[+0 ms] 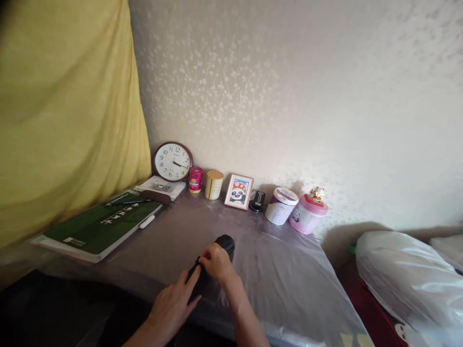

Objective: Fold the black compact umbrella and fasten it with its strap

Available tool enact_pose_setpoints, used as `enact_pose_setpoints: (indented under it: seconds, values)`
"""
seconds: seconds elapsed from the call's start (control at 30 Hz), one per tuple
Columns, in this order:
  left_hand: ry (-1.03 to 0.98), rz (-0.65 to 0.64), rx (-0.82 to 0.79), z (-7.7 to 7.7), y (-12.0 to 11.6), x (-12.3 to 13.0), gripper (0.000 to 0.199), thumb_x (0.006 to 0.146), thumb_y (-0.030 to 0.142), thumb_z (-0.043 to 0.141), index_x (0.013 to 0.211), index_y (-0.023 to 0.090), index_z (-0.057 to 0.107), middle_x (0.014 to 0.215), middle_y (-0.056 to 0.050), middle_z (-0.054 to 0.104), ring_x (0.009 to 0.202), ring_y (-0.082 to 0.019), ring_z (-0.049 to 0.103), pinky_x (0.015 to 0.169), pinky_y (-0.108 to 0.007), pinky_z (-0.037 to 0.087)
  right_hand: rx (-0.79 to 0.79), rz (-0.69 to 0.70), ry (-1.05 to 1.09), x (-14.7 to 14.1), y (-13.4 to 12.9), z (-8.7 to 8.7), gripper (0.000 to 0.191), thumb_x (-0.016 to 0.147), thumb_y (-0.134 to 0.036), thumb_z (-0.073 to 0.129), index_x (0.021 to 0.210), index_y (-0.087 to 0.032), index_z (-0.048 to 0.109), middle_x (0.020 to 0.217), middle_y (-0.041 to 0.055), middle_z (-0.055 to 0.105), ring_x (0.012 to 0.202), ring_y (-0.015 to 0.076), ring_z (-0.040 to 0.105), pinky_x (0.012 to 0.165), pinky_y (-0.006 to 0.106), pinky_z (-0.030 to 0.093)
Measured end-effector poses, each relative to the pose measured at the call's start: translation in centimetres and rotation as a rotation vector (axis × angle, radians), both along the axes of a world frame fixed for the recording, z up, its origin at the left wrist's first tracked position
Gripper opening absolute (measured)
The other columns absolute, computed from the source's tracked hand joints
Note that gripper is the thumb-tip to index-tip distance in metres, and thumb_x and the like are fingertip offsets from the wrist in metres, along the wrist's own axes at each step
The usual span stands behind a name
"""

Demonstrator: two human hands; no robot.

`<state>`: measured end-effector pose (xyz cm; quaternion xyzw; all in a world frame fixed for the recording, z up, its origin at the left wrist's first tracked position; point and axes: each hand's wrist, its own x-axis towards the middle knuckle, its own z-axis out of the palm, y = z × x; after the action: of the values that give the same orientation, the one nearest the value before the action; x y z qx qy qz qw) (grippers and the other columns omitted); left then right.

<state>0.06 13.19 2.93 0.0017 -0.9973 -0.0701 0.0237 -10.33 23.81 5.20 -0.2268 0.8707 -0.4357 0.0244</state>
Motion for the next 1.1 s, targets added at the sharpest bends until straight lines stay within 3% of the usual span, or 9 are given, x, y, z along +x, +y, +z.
enact_pose_setpoints:
  seconds: [0.17, 0.3, 0.4, 0.47, 0.57, 0.67, 0.83, 0.97, 1.1]
  values:
    - [-0.065, 0.001, 0.066, 0.0, -0.5, 0.7, 0.056, 0.082, 0.026, 0.042, 0.135, 0.021, 0.028, 0.126, -0.017, 0.048, 0.079, -0.022, 0.064, 0.069, -0.036, 0.051, 0.264, -0.049, 0.143, 0.1, -0.8, 1.1, 0.007, 0.061, -0.012, 0.061, 0.058, -0.019, 0.060, 0.058, -0.0008, 0.058, 0.056, 0.0115, 0.052, 0.051, 0.021, 0.033]
    - [-0.116, -0.015, 0.134, 0.7, -1.2, 1.6, 0.058, 0.083, 0.024, 0.037, 0.138, 0.021, 0.018, 0.130, -0.017, 0.044, 0.085, -0.021, 0.064, 0.073, -0.034, 0.050, 0.075, -0.071, -0.040, -0.4, -0.8, 1.0, 0.003, 0.065, -0.021, 0.060, 0.064, -0.019, 0.059, 0.055, -0.0026, 0.057, 0.044, 0.0088, 0.049, 0.044, 0.020, 0.035]
    - [-0.157, -0.019, 0.161, 0.8, -1.7, 2.3, 0.061, 0.083, 0.024, 0.037, 0.139, 0.022, 0.013, 0.134, -0.016, 0.039, 0.089, -0.020, 0.063, 0.074, -0.031, 0.049, -0.149, -0.139, -0.282, -1.0, 0.0, 0.9, 0.017, 0.073, -0.033, 0.051, 0.071, -0.017, 0.058, 0.052, -0.0046, 0.055, 0.035, 0.0074, 0.048, 0.037, 0.018, 0.036]
    - [-0.170, -0.026, 0.173, 0.6, -2.0, 2.5, 0.062, 0.083, 0.024, 0.037, 0.139, 0.024, 0.010, 0.135, -0.015, 0.037, 0.087, -0.019, 0.063, 0.072, -0.029, 0.049, -0.216, -0.130, -0.302, -1.1, 0.6, 0.9, 0.020, 0.073, -0.034, 0.050, 0.077, -0.016, 0.060, 0.060, -0.0034, 0.059, 0.038, 0.0075, 0.051, 0.037, 0.018, 0.039]
    - [-0.162, -0.019, 0.187, 0.1, -2.2, 2.7, 0.064, 0.082, 0.022, 0.035, 0.139, 0.027, 0.008, 0.134, -0.014, 0.038, 0.084, -0.017, 0.063, 0.069, -0.026, 0.048, -0.184, 0.006, -0.194, -0.7, 1.0, 1.1, 0.021, 0.073, -0.029, 0.050, 0.086, -0.018, 0.064, 0.070, -0.0015, 0.064, 0.046, 0.0082, 0.054, 0.044, 0.019, 0.043]
    - [-0.155, -0.013, 0.176, -0.1, -2.2, 2.8, 0.067, 0.081, 0.019, 0.035, 0.139, 0.028, 0.004, 0.130, -0.013, 0.041, 0.082, -0.016, 0.063, 0.067, -0.025, 0.047, -0.049, 0.148, 0.016, -0.1, 0.7, 1.4, 0.025, 0.072, -0.019, 0.050, 0.088, -0.023, 0.068, 0.079, -0.0004, 0.067, 0.063, 0.0123, 0.059, 0.061, 0.024, 0.046]
    - [-0.191, -0.002, 0.132, 0.3, -2.0, 2.7, 0.071, 0.079, 0.012, 0.037, 0.139, 0.028, 0.002, 0.127, -0.015, 0.041, 0.081, -0.016, 0.063, 0.066, -0.025, 0.047, 0.126, 0.234, 0.206, 0.2, 0.0, 1.3, 0.041, 0.065, -0.006, 0.046, 0.095, -0.024, 0.068, 0.084, 0.0011, 0.066, 0.072, 0.0140, 0.058, 0.070, 0.024, 0.043]
    - [-0.211, 0.010, 0.105, 0.2, -1.9, 2.6, 0.068, 0.080, 0.009, 0.033, 0.139, 0.028, 0.004, 0.128, -0.018, 0.041, 0.080, -0.018, 0.064, 0.065, -0.027, 0.048, -0.003, 0.211, 0.122, 0.3, 1.0, 1.1, 0.032, 0.069, -0.009, 0.044, 0.085, -0.022, 0.069, 0.082, 0.0014, 0.062, 0.072, 0.0130, 0.056, 0.066, 0.023, 0.042]
    - [-0.205, -0.006, 0.111, -0.2, -2.0, 2.7, 0.067, 0.081, 0.010, 0.031, 0.139, 0.028, 0.004, 0.118, -0.013, 0.049, 0.077, -0.018, 0.064, 0.064, -0.027, 0.048, -0.182, 0.151, -0.042, 1.3, 4.0, 1.2, 0.023, 0.072, -0.013, 0.047, 0.078, -0.021, 0.068, 0.077, -0.0001, 0.060, 0.075, 0.0138, 0.054, 0.070, 0.025, 0.041]
